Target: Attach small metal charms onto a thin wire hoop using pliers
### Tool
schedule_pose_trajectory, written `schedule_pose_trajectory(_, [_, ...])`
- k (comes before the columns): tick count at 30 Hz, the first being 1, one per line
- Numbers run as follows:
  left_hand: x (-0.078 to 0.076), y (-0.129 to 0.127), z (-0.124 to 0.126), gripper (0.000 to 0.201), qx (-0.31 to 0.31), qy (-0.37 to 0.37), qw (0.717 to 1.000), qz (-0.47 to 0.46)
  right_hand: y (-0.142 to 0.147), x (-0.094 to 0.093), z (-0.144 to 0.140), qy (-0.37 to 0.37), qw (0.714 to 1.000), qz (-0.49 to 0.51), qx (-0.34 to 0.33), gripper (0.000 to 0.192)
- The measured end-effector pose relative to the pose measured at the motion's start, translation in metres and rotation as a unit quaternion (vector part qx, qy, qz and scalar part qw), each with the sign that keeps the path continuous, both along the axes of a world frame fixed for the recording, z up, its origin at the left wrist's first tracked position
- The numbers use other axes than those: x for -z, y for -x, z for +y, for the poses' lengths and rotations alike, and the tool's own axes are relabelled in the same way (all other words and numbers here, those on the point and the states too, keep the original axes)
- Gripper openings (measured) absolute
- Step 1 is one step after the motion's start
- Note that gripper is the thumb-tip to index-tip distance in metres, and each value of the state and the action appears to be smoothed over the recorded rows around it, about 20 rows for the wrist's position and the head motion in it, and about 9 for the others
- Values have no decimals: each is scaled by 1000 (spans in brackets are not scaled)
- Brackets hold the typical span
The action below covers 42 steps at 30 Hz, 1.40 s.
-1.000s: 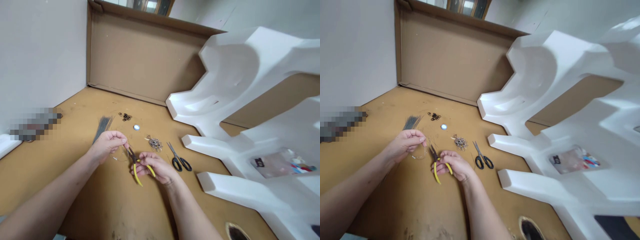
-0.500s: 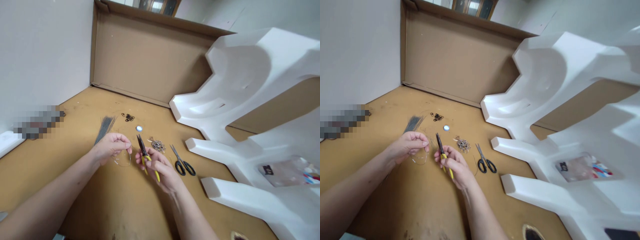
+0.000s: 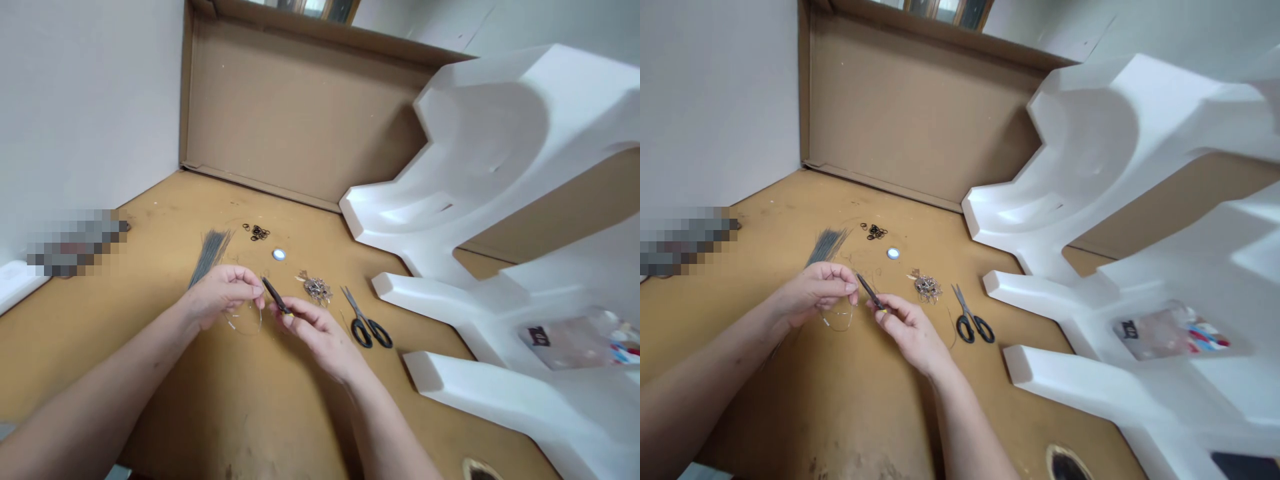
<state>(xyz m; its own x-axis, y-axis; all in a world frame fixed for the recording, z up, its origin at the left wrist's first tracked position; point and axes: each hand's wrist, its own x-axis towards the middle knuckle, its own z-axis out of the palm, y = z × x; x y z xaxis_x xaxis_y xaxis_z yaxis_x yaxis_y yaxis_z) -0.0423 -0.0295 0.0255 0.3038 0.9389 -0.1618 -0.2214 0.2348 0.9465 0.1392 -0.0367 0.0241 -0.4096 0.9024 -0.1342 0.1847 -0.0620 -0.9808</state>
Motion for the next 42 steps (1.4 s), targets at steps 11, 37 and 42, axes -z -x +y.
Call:
schedule_pose_trajectory(11, [3, 1, 2, 11, 6, 17, 999, -33, 0, -1, -1, -43, 999, -19, -11, 19])
schedule_pose_trajectory(37, [12, -16, -6, 7, -215, -147, 953, 153, 14, 5, -18, -409, 850, -318, 95, 18])
schedule_pose_trajectory(42, [12, -17, -8, 7, -220, -159, 947, 170, 14, 5, -19, -421, 840, -329, 96, 19])
